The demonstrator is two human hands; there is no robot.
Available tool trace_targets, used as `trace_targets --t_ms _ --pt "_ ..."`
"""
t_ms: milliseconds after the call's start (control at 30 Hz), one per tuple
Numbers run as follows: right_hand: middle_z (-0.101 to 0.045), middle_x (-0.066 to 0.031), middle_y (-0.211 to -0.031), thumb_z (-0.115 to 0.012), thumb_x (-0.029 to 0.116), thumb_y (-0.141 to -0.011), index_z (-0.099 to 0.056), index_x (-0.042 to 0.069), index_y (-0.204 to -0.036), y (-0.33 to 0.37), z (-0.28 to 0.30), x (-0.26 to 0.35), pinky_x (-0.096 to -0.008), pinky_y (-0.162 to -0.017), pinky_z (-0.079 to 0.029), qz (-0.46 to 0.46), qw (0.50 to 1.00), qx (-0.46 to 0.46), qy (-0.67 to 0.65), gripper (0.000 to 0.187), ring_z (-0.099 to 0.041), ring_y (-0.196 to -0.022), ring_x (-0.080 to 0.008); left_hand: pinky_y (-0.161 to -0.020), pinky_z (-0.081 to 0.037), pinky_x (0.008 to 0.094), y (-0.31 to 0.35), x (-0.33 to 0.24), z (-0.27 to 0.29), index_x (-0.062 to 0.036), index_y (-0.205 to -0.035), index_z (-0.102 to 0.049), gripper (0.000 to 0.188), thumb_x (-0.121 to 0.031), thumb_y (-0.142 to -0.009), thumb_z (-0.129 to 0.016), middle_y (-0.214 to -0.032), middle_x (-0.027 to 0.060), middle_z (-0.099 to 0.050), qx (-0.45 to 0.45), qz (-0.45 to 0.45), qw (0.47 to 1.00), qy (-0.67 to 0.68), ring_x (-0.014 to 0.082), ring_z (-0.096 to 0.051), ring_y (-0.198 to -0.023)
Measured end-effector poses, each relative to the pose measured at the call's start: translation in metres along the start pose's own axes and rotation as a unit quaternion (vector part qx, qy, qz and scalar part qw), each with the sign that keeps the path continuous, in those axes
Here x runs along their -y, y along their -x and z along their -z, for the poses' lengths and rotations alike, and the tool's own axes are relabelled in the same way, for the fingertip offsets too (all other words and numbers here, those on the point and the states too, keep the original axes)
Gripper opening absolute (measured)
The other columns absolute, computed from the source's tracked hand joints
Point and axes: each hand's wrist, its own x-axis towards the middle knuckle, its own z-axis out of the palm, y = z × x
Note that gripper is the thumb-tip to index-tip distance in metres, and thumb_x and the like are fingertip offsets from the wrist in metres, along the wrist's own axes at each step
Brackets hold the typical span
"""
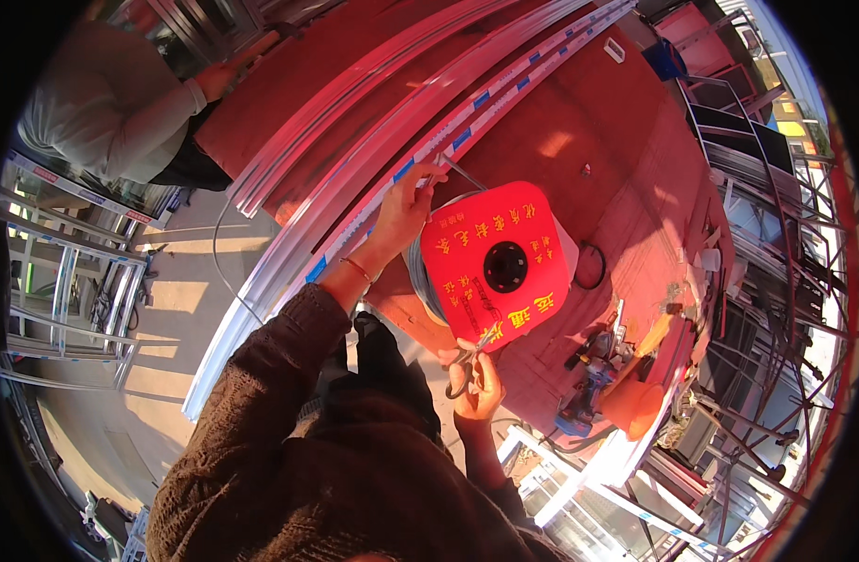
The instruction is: The person carries a spool of gray binding wire and scissors, walks to a workbench, and ties several long metal frame pieces together. The person measures and cuts wire, wraps it around the frames, and secures the bundle while another person assists by holding the frames.
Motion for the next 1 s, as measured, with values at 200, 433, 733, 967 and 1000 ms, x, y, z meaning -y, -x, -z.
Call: trace_targets --t_ms 200,433,733,967,1000 --pt "-0.07 -0.0185 -0.094 -0.06 0.033 -0.104 -0.056 -0.01 -0.127 -0.015 0.052 0.072 -0.0335 -0.081 -0.052 0.193 0.962 -0.188 0.043 0.049 -0.067 -0.083 -0.0212 -0.079 -0.052 0.0443 0.048 -0.137 -0.065 -0.0033 -0.112 -0.065 0.022 0.002 -0.092 -0.057 -0.104 0.0174 -0.071 0.52 -0.112 0.846 0.023 0.0369 -0.069 -0.093" --pt "-0.07 -0.0147 -0.093 -0.054 0.015 -0.104 -0.06 -0.008 -0.123 -0.038 0.081 0.062 -0.0308 -0.083 -0.051 0.149 0.963 -0.224 0.03 0.031 -0.064 -0.083 -0.0185 -0.058 -0.052 0.0274 0.17 -0.05 0.198 -0.0012 -0.101 -0.073 0.019 -0.005 -0.093 -0.056 -0.094 0.0036 -0.076 0.285 0.245 0.915 -0.146 0.0114 -0.067 -0.07" --pt "-0.071 -0.0113 -0.097 -0.056 0.013 -0.104 -0.06 -0.004 -0.122 -0.037 0.062 0.034 -0.0303 -0.081 -0.05 0.056 0.99 -0.127 -0.016 0.025 -0.064 -0.083 -0.0156 -0.107 -0.045 0.0485 0.285 -0.024 0.422 -0.0117 -0.118 -0.069 0.027 -0.007 -0.092 -0.063 -0.128 0.0157 -0.067 -0.199 0.193 0.63 -0.726 0.0341 -0.061 -0.121" --pt "-0.071 -0.0113 -0.094 -0.052 0.015 -0.106 -0.062 -0.004 -0.122 -0.03 0.06 0.029 -0.0292 -0.08 -0.047 0.049 0.993 -0.109 0.019 0.027 -0.063 -0.081 -0.0147 -0.089 -0.052 0.047 0.167 0.027 0.162 -0.0073 -0.111 -0.066 0.026 -0.009 -0.085 -0.071 -0.112 0.0159 -0.066 0.051 -0.02 0.904 -0.423 0.0391 -0.063 -0.106" --pt "-0.071 -0.0114 -0.095 -0.052 0.015 -0.107 -0.062 -0.003 -0.123 -0.027 0.061 0.028 -0.0292 -0.08 -0.048 0.048 0.993 -0.106 0.019 0.027 -0.063 -0.081 -0.0147 -0.091 -0.052 0.0472 0.156 0.031 0.137 -0.0068 -0.115 -0.065 0.031 -0.008 -0.084 -0.071 -0.117 0.0161 -0.064 0.07 -0.004 0.897 -0.437 0.0394 -0.06 -0.111"
